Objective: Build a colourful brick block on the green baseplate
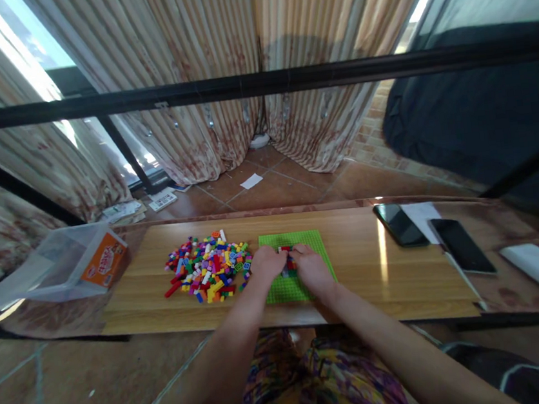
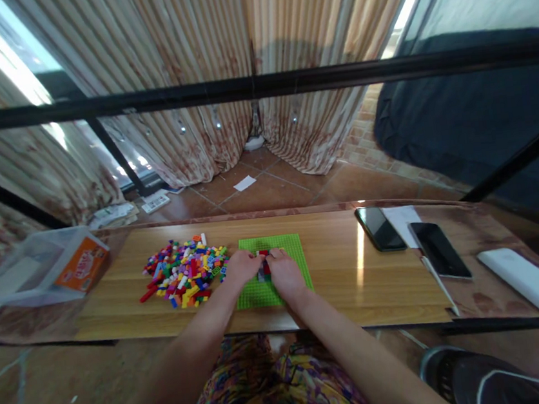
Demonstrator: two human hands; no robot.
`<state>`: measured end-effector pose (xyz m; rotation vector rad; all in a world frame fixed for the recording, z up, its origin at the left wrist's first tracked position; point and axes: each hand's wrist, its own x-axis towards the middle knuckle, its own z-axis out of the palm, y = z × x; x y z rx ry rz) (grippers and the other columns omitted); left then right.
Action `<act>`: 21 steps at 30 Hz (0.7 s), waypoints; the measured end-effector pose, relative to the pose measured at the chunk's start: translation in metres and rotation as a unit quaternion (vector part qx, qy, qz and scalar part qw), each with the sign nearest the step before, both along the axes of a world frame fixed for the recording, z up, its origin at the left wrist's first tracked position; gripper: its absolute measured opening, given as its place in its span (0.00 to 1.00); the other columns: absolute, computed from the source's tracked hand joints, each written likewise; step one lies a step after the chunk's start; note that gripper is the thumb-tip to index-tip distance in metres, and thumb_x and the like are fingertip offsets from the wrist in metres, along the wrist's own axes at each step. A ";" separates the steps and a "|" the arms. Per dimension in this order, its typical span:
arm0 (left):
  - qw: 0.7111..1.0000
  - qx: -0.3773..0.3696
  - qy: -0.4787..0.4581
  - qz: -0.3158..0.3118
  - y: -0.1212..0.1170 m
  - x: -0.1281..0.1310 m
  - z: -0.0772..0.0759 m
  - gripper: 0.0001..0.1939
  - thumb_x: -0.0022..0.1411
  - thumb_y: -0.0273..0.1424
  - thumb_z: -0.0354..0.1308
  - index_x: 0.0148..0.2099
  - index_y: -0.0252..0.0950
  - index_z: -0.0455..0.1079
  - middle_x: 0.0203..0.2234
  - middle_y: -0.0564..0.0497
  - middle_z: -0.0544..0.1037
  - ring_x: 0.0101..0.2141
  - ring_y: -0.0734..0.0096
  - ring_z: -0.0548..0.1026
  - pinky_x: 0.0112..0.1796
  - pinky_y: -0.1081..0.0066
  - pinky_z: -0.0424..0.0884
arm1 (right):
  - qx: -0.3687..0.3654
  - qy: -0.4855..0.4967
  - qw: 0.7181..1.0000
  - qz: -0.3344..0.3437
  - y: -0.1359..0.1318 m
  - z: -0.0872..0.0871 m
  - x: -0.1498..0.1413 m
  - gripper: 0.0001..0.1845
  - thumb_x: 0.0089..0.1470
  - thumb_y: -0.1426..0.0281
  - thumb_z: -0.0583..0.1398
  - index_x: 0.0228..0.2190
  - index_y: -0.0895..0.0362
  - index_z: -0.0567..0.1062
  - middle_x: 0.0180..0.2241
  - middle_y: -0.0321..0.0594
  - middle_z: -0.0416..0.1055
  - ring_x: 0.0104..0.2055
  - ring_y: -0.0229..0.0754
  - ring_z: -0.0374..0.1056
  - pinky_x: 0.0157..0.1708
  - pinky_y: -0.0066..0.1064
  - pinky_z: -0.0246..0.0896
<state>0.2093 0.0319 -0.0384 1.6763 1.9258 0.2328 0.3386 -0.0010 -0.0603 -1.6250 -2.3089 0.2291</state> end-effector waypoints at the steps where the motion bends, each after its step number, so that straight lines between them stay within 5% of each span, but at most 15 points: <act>1: 1.000 0.010 -0.006 -0.005 -0.002 -0.001 0.002 0.17 0.59 0.41 0.54 0.29 0.33 0.75 0.29 0.39 0.80 0.38 0.57 0.79 0.35 0.68 0.68 | 0.010 0.013 1.000 -0.003 -0.001 0.002 0.002 0.16 0.56 0.82 0.52 0.37 0.59 0.78 0.40 0.46 0.74 0.43 0.43 0.68 0.48 0.32 0.63; 7: 0.994 0.077 -0.074 -0.032 -0.017 -0.027 0.015 0.18 0.64 0.36 0.47 0.29 0.34 0.73 0.25 0.46 0.79 0.32 0.67 0.77 0.33 0.73 0.68 | 0.135 0.225 0.956 -0.133 -0.027 0.008 0.036 0.18 0.60 0.74 0.50 0.39 0.57 0.79 0.44 0.47 0.76 0.44 0.44 0.72 0.48 0.38 0.67; 12: 0.983 0.120 -0.136 -0.012 -0.048 -0.074 0.010 0.15 0.63 0.36 0.46 0.37 0.35 0.72 0.28 0.51 0.79 0.30 0.72 0.76 0.32 0.76 0.69 | 0.092 0.266 0.948 -0.147 -0.074 -0.013 0.050 0.15 0.59 0.70 0.52 0.36 0.56 0.79 0.37 0.46 0.77 0.39 0.45 0.74 0.42 0.39 0.70; 16: 0.945 0.191 -0.233 0.130 -0.072 -0.119 -0.005 0.13 0.58 0.38 0.52 0.38 0.36 0.72 0.28 0.51 0.78 0.29 0.71 0.76 0.33 0.74 0.71 | 0.045 0.275 0.954 -0.106 -0.106 -0.028 0.031 0.14 0.60 0.72 0.52 0.38 0.55 0.78 0.40 0.45 0.77 0.42 0.45 0.74 0.44 0.39 0.70; 21: 0.899 0.293 -0.110 0.306 -0.084 -0.183 -0.014 0.15 0.57 0.37 0.53 0.43 0.35 0.71 0.33 0.47 0.78 0.34 0.64 0.76 0.39 0.66 0.73 | 0.020 0.271 0.962 -0.031 -0.111 -0.024 0.001 0.15 0.60 0.73 0.52 0.40 0.53 0.78 0.40 0.43 0.76 0.43 0.44 0.73 0.45 0.36 0.69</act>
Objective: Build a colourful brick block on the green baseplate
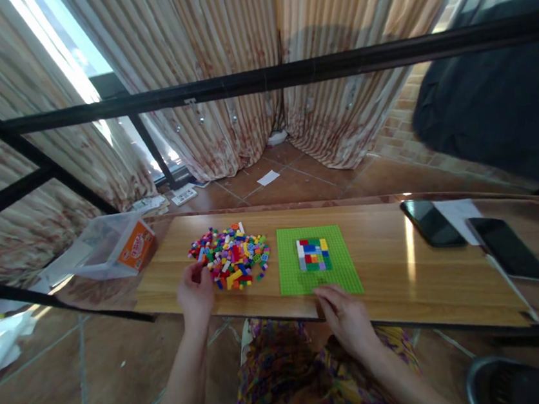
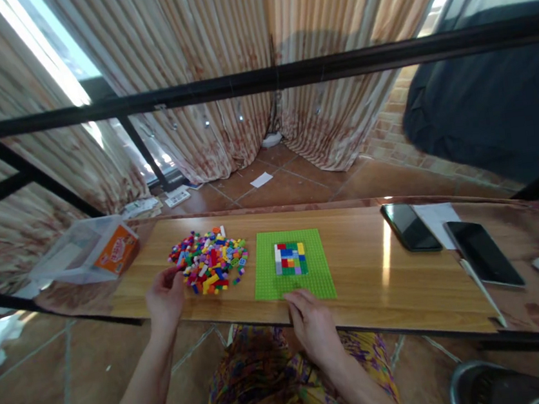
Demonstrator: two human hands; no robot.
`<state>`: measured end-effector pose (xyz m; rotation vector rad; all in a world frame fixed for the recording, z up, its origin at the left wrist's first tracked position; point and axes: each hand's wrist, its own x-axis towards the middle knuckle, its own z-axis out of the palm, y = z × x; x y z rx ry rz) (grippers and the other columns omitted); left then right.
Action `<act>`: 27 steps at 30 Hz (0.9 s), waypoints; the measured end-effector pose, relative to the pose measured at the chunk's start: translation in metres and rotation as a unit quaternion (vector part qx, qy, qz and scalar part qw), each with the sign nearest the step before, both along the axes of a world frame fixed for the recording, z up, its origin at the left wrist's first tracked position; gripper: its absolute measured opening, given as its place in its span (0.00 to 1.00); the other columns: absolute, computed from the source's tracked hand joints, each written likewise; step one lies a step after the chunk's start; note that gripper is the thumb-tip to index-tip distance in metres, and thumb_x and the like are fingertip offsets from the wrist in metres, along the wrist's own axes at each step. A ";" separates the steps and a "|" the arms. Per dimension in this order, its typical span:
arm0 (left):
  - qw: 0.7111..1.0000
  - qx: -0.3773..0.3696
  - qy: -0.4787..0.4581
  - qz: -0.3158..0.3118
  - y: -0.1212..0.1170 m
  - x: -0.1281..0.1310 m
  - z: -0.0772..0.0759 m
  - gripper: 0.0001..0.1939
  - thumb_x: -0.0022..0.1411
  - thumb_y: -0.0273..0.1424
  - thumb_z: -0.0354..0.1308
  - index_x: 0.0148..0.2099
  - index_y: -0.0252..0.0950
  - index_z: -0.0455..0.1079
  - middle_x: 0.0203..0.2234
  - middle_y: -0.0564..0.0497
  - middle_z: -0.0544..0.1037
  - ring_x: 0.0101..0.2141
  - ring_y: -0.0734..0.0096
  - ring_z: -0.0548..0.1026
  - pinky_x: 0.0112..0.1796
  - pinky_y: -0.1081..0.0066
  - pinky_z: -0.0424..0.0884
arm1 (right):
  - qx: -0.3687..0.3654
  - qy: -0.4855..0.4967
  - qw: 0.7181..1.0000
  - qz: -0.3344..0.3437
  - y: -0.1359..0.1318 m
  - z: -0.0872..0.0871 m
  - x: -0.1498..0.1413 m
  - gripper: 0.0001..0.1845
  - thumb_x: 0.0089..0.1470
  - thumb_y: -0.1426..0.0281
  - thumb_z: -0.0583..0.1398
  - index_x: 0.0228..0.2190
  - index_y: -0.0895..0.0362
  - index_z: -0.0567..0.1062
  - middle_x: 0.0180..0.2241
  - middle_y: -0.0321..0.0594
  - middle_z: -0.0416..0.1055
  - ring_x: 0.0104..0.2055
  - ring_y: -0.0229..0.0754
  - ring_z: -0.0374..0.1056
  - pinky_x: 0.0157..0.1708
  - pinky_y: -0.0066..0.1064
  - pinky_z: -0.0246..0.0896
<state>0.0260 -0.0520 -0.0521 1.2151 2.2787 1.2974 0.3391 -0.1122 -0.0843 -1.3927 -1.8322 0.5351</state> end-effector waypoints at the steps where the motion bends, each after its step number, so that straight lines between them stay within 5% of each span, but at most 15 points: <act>1: 0.999 -0.001 0.035 0.042 -0.001 -0.011 -0.002 0.15 0.57 0.37 0.53 0.44 0.35 0.71 0.35 0.46 0.78 0.36 0.62 0.76 0.41 0.64 0.72 | 0.002 -0.003 1.000 0.010 0.003 0.002 -0.005 0.15 0.61 0.72 0.52 0.40 0.53 0.78 0.40 0.43 0.76 0.43 0.43 0.73 0.45 0.36 0.69; 4: 0.983 -0.021 0.152 0.100 -0.004 -0.034 -0.011 0.19 0.58 0.37 0.53 0.49 0.31 0.69 0.43 0.38 0.75 0.46 0.54 0.73 0.50 0.55 0.68 | -0.001 -0.021 0.999 0.027 0.013 0.008 -0.021 0.14 0.61 0.72 0.52 0.39 0.54 0.78 0.38 0.43 0.76 0.42 0.43 0.72 0.44 0.34 0.68; 9: 0.970 -0.062 0.224 0.069 0.002 -0.034 -0.029 0.21 0.62 0.34 0.50 0.54 0.27 0.66 0.53 0.31 0.69 0.57 0.47 0.64 0.57 0.50 0.60 | -0.023 -0.066 0.996 0.048 0.033 0.015 -0.050 0.13 0.61 0.73 0.53 0.40 0.55 0.78 0.38 0.43 0.76 0.42 0.43 0.72 0.44 0.32 0.65; 15: 0.972 -0.081 0.218 0.043 0.024 -0.030 -0.034 0.20 0.65 0.30 0.46 0.57 0.29 0.65 0.58 0.32 0.66 0.59 0.49 0.64 0.58 0.52 0.59 | -0.037 -0.121 0.991 0.050 0.067 0.023 -0.076 0.14 0.60 0.75 0.52 0.41 0.56 0.77 0.39 0.44 0.75 0.42 0.42 0.70 0.45 0.31 0.62; 27: 0.967 -0.034 0.250 -0.033 0.032 -0.036 -0.047 0.19 0.68 0.32 0.43 0.52 0.30 0.71 0.50 0.38 0.76 0.53 0.54 0.71 0.55 0.55 0.63 | -0.023 -0.172 0.983 0.064 0.107 0.020 -0.111 0.14 0.60 0.73 0.54 0.43 0.55 0.77 0.40 0.43 0.73 0.43 0.43 0.68 0.45 0.31 0.61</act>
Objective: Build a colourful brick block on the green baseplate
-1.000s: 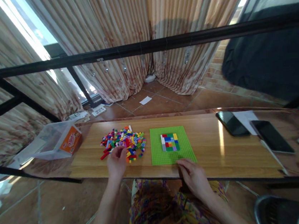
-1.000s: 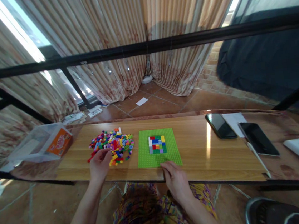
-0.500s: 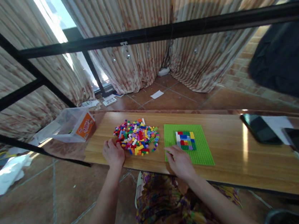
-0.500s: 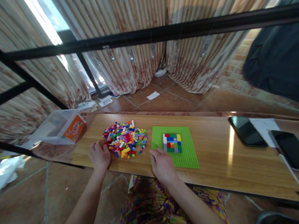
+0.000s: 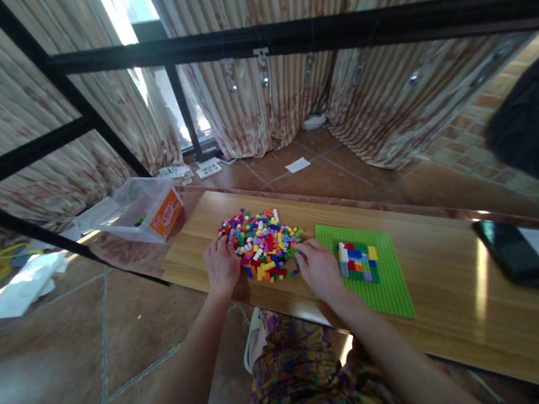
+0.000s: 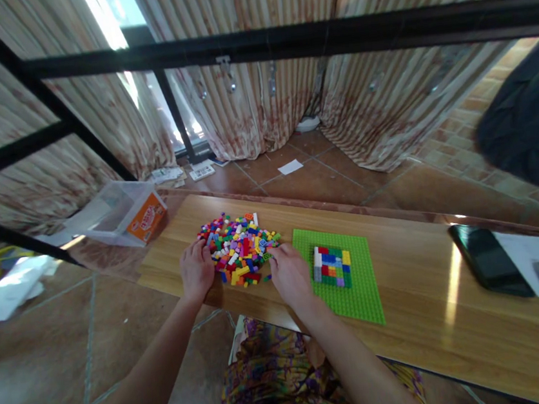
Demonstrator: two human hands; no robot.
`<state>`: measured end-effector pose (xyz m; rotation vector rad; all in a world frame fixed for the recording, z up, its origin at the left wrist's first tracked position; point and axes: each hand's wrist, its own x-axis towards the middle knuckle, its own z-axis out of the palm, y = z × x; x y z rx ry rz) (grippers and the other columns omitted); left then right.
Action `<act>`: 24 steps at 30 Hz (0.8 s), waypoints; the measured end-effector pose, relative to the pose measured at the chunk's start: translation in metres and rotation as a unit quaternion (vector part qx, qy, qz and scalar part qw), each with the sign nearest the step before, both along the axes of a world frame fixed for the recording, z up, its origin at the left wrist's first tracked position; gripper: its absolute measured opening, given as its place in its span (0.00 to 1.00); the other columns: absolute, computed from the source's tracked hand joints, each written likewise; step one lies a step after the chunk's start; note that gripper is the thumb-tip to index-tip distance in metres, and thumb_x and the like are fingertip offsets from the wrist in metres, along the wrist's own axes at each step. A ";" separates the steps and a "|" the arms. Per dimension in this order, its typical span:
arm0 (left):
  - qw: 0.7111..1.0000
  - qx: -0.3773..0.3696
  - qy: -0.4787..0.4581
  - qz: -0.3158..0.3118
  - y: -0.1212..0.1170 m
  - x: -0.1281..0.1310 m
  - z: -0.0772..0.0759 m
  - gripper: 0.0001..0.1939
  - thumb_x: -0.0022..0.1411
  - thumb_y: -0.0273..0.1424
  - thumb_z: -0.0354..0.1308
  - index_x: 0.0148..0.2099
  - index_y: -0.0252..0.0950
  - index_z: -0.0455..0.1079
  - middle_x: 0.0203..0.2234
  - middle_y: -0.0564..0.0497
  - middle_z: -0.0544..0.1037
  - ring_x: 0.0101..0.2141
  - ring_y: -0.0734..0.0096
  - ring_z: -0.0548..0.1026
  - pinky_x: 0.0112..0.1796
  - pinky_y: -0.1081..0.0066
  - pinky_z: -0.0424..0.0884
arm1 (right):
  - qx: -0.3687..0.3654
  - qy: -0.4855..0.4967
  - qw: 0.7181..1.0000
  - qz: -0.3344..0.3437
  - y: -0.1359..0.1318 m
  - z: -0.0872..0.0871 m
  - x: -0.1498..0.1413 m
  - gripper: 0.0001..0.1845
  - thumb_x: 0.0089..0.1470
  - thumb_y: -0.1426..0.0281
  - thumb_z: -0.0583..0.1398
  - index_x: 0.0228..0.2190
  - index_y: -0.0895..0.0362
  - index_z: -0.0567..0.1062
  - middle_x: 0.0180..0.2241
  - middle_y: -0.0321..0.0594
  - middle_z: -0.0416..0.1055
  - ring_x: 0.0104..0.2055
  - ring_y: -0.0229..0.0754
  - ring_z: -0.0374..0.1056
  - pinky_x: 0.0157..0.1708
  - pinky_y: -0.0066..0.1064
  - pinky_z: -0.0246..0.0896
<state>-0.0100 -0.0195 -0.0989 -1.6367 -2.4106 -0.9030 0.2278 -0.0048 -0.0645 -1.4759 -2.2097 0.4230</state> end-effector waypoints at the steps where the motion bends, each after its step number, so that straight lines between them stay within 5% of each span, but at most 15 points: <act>1: 1.000 0.000 -0.002 0.000 0.000 -0.001 0.000 0.19 0.68 0.32 0.43 0.51 0.31 0.71 0.49 0.38 0.76 0.52 0.54 0.71 0.54 0.54 0.64 | 0.000 -0.002 1.000 0.005 0.000 -0.001 -0.003 0.13 0.60 0.73 0.55 0.42 0.55 0.78 0.40 0.43 0.73 0.43 0.43 0.68 0.46 0.31 0.61; 10: 1.000 0.011 -0.007 0.002 0.000 -0.001 -0.001 0.20 0.68 0.35 0.43 0.50 0.32 0.72 0.48 0.38 0.77 0.50 0.54 0.72 0.54 0.55 0.64 | 0.010 -0.001 1.000 0.021 0.000 -0.003 -0.002 0.12 0.59 0.74 0.55 0.34 0.55 0.79 0.40 0.44 0.72 0.42 0.44 0.68 0.43 0.32 0.62; 17: 1.000 0.011 -0.011 0.013 0.000 -0.001 -0.001 0.19 0.68 0.35 0.43 0.49 0.33 0.72 0.47 0.39 0.77 0.49 0.55 0.73 0.53 0.55 0.65 | 0.038 -0.017 0.998 0.051 0.021 0.015 -0.044 0.14 0.60 0.66 0.57 0.45 0.54 0.77 0.44 0.45 0.72 0.46 0.47 0.66 0.48 0.36 0.61; 24: 1.000 0.012 -0.019 0.013 -0.001 0.000 0.002 0.17 0.68 0.34 0.45 0.48 0.34 0.72 0.46 0.40 0.78 0.49 0.56 0.73 0.53 0.56 0.65 | 0.039 -0.017 0.997 0.058 0.030 0.003 -0.054 0.12 0.58 0.66 0.58 0.42 0.54 0.77 0.42 0.45 0.72 0.46 0.48 0.66 0.48 0.38 0.60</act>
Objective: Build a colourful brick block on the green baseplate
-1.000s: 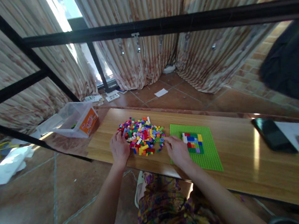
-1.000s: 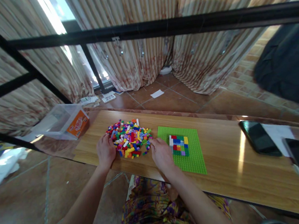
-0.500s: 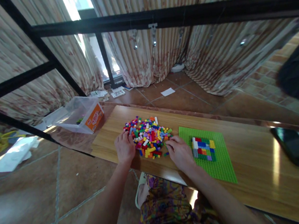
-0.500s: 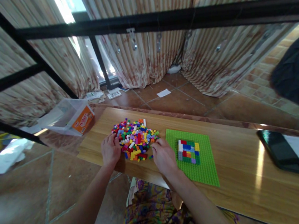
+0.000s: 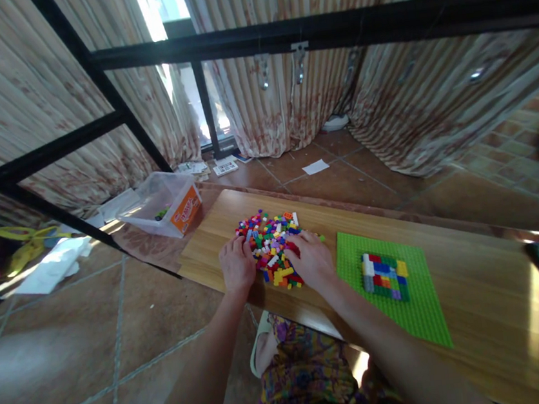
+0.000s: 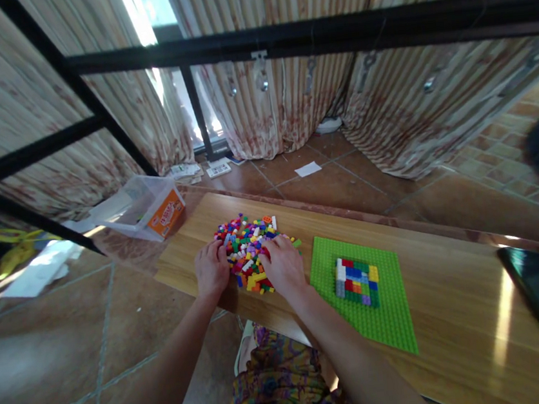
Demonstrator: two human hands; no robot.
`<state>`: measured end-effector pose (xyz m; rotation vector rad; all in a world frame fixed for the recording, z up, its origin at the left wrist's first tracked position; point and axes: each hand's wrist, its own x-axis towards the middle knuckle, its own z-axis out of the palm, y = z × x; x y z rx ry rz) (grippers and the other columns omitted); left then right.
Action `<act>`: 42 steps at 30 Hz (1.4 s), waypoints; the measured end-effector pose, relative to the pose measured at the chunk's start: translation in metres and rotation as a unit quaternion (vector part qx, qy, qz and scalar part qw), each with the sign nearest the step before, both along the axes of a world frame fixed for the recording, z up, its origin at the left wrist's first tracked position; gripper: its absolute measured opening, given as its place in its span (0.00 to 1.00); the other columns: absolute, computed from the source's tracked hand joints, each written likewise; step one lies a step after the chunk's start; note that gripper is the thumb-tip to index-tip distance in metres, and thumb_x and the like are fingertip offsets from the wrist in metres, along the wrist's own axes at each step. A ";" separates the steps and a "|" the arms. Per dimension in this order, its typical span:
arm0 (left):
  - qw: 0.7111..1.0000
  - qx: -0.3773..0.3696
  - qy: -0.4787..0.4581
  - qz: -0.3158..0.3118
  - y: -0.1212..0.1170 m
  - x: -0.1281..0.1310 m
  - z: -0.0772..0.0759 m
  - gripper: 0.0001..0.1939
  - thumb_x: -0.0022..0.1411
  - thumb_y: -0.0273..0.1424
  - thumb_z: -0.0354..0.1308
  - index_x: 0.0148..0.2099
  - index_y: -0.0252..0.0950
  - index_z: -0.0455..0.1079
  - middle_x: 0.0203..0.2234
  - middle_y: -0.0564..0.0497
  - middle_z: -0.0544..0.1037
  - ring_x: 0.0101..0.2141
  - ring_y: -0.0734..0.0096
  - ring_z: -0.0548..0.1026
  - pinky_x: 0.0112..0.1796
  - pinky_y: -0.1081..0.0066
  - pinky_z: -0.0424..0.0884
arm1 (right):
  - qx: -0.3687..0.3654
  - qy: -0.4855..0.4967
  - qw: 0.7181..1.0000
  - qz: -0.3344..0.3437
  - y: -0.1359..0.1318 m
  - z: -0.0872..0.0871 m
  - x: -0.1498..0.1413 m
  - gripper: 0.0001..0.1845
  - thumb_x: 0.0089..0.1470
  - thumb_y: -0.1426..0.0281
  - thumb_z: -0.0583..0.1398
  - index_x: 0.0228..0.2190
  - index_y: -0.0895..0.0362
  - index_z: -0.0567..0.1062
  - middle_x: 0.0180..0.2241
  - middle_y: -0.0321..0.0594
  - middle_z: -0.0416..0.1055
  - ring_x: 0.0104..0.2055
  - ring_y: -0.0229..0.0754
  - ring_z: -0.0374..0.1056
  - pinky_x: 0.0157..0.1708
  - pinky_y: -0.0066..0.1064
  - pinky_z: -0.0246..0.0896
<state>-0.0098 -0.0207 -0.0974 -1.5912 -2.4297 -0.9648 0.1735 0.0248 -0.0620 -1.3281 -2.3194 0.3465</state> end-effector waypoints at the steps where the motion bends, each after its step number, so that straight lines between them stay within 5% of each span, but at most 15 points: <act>1: 1.000 0.000 0.000 0.001 0.000 0.000 0.000 0.17 0.68 0.34 0.45 0.48 0.34 0.72 0.46 0.40 0.78 0.50 0.56 0.73 0.53 0.56 0.65 | -0.001 0.007 1.000 -0.004 0.001 -0.003 0.004 0.12 0.58 0.67 0.58 0.42 0.53 0.78 0.42 0.45 0.72 0.46 0.48 0.66 0.48 0.38 0.60; 11: 1.000 0.002 -0.004 -0.002 0.000 -0.001 -0.003 0.17 0.68 0.34 0.44 0.48 0.34 0.72 0.47 0.40 0.77 0.49 0.54 0.72 0.52 0.54 0.65 | 0.003 0.078 0.997 -0.001 -0.004 -0.006 0.040 0.12 0.58 0.70 0.56 0.41 0.54 0.78 0.42 0.44 0.73 0.44 0.46 0.68 0.47 0.38 0.64; 23: 1.000 -0.005 -0.005 0.002 0.001 -0.001 -0.001 0.17 0.68 0.35 0.45 0.48 0.34 0.72 0.47 0.41 0.77 0.49 0.57 0.72 0.53 0.57 0.64 | -0.010 0.076 0.994 0.081 -0.041 -0.012 0.020 0.12 0.57 0.70 0.59 0.43 0.53 0.78 0.48 0.46 0.69 0.52 0.48 0.64 0.52 0.41 0.62; 33: 1.000 -0.010 -0.010 0.007 0.002 0.000 0.000 0.17 0.68 0.35 0.45 0.48 0.34 0.72 0.48 0.40 0.77 0.50 0.56 0.72 0.53 0.56 0.64 | -0.061 0.170 0.983 0.015 -0.035 -0.011 0.034 0.09 0.59 0.69 0.56 0.37 0.55 0.77 0.39 0.45 0.74 0.44 0.46 0.69 0.46 0.38 0.63; 38: 1.000 -0.012 -0.008 0.005 0.001 0.000 0.000 0.17 0.68 0.35 0.45 0.48 0.34 0.72 0.47 0.41 0.77 0.49 0.56 0.72 0.53 0.56 0.64 | -0.199 0.315 0.928 -0.022 -0.038 -0.007 0.039 0.12 0.57 0.62 0.58 0.37 0.56 0.77 0.34 0.41 0.77 0.35 0.43 0.72 0.37 0.35 0.65; 42: 1.000 -0.015 -0.006 0.006 0.001 0.000 0.001 0.17 0.68 0.35 0.45 0.48 0.34 0.72 0.47 0.41 0.77 0.50 0.56 0.72 0.53 0.56 0.64 | -0.358 0.452 0.815 -0.052 -0.042 -0.003 0.039 0.18 0.49 0.55 0.63 0.35 0.56 0.76 0.28 0.39 0.77 0.27 0.41 0.69 0.26 0.30 0.62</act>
